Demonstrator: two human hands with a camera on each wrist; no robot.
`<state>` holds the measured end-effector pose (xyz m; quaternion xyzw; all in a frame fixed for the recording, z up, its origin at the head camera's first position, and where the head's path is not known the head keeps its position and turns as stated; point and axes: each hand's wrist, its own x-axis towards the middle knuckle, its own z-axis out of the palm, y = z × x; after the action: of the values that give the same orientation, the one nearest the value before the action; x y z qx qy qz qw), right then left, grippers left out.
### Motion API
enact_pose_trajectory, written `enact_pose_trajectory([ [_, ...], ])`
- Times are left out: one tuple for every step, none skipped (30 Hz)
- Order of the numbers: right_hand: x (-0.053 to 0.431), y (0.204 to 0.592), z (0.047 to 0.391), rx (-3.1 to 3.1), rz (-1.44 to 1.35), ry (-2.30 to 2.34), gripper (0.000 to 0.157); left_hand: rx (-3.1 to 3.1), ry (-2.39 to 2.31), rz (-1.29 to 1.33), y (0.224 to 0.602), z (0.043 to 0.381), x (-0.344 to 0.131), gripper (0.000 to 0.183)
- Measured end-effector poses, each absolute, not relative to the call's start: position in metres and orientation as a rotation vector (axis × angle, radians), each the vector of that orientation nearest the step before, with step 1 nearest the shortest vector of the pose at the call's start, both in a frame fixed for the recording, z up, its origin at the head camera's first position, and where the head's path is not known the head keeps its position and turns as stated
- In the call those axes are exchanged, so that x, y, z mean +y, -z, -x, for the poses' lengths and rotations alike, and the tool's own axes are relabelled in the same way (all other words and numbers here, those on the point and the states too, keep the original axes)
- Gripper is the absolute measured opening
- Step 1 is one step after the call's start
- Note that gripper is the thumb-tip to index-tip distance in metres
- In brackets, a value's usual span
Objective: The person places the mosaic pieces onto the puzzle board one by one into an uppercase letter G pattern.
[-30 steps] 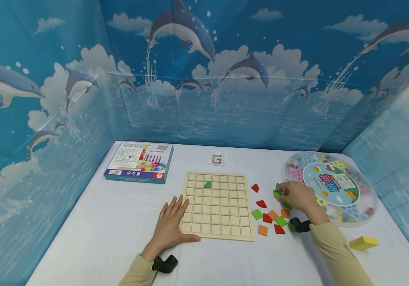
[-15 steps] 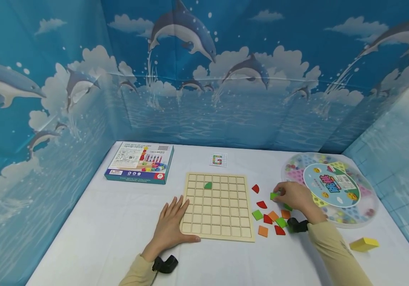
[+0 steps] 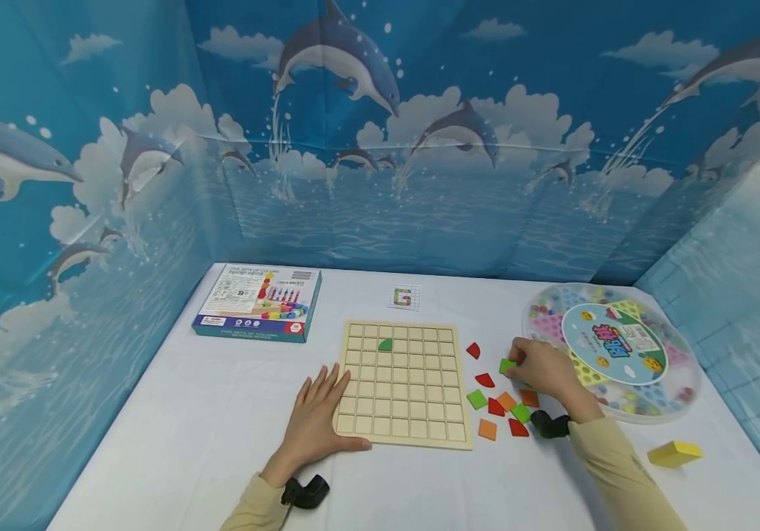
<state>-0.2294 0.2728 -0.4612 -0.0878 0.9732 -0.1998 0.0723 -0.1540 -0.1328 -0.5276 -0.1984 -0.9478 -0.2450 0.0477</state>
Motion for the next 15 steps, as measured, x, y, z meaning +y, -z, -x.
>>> enact_pose_trajectory([
  [0.272,0.462,0.228,2.929,0.261,0.61,0.02,-2.888,0.748,0.607,0.527,0.154,-0.133,0.119],
  [0.271,0.462,0.227,2.934,0.26,0.625,0.02,-2.889,0.751,0.606,0.527,0.154,-0.132,0.119],
  [0.271,0.463,0.226,2.941,0.267,0.638,0.021,-2.891,0.753,0.605,0.526,0.153,-0.132,0.119],
  [0.27,0.463,0.225,2.943,0.269,0.659,0.021,-2.89,0.759,0.605,0.525,0.153,-0.132,0.118],
  [0.269,0.464,0.225,2.944,0.269,0.681,0.02,-2.891,0.76,0.605,0.525,0.153,-0.132,0.118],
  [0.268,0.464,0.224,2.95,0.276,0.695,0.02,-2.893,0.759,0.604,0.524,0.152,-0.132,0.118],
  [0.267,0.463,0.224,2.958,0.282,0.71,0.019,-2.897,0.756,0.603,0.525,0.152,-0.132,0.118],
  [0.265,0.463,0.223,2.967,0.292,0.737,0.019,-2.9,0.758,0.6,0.524,0.152,-0.132,0.118],
  [0.262,0.462,0.223,2.97,0.298,0.772,0.018,-2.903,0.757,0.599,0.524,0.151,-0.133,0.118],
  [0.259,0.461,0.223,2.974,0.296,0.805,0.018,-2.902,0.758,0.598,0.524,0.151,-0.133,0.118],
  [0.256,0.461,0.223,2.981,0.304,0.843,0.017,-2.905,0.758,0.597,0.525,0.152,-0.133,0.118],
  [0.252,0.461,0.224,2.985,0.317,0.883,0.017,-2.908,0.758,0.596,0.525,0.152,-0.133,0.118],
  [0.247,0.462,0.225,2.988,0.325,0.922,0.018,-2.908,0.761,0.597,0.525,0.152,-0.133,0.119],
  [0.242,0.463,0.227,2.99,0.339,0.96,0.018,-2.908,0.762,0.597,0.525,0.152,-0.133,0.119],
  [0.237,0.464,0.23,2.986,0.355,0.997,0.018,-2.909,0.755,0.597,0.525,0.152,-0.133,0.119],
])
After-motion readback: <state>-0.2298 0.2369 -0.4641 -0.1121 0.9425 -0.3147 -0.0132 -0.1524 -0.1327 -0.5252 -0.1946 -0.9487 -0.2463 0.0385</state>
